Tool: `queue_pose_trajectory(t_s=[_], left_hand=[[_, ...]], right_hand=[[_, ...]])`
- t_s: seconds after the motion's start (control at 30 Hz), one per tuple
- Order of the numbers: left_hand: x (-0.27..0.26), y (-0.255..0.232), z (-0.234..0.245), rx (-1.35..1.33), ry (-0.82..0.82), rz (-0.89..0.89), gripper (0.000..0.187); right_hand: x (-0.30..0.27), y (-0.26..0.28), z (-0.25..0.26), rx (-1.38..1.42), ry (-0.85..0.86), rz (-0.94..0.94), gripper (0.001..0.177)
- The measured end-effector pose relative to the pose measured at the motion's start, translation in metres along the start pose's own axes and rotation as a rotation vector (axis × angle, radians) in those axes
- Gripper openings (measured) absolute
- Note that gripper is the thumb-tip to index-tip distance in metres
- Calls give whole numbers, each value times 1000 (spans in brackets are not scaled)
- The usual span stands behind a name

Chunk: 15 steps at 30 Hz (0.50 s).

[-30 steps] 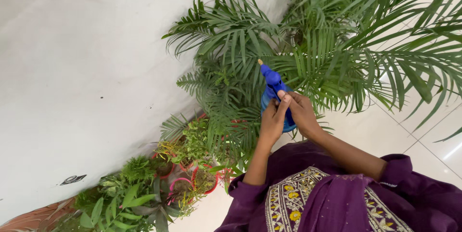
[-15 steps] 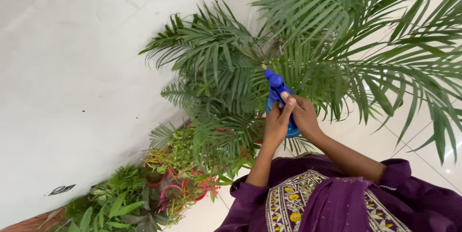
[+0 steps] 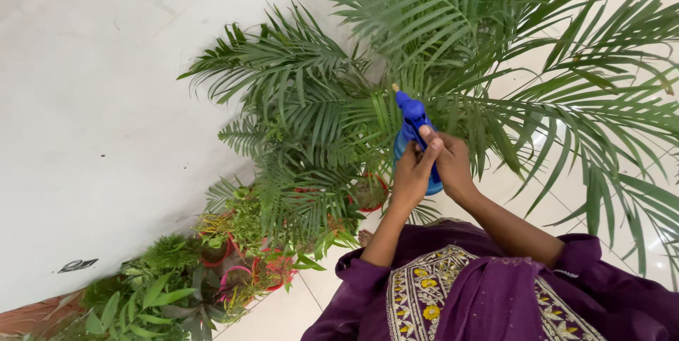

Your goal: The person uses a blue spray bottle to water several potted plants arranged along a wall. They systematically move from one plant to the next, spraying the leaves and soil of each.

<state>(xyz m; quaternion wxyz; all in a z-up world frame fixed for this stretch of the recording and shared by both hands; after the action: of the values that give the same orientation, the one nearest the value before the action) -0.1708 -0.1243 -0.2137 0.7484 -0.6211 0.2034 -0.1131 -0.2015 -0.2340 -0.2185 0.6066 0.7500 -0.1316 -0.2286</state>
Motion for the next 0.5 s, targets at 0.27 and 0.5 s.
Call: queue_pose_trajectory(t_s=[0.27, 0.5], left_hand=[[0, -4, -42, -3, 20, -25, 51], [-10, 4, -81, 140, -7, -4, 55]], right_hand=[[-10, 10, 35, 131, 50, 158, 41], [-9, -8, 82, 170, -20, -18, 42]])
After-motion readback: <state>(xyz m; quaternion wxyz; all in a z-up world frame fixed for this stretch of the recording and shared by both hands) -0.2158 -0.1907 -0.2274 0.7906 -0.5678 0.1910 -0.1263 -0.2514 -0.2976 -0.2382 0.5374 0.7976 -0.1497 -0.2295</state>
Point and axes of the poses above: each hand's wrist, its own x-axis towards the middle knuckle, its own z-axis out of the back of the hand, y = z × x, the point moved 9 cm from there along x, towards the middle knuckle, and after that the axes turned 7 degrees about x, right-handed, at the moved point
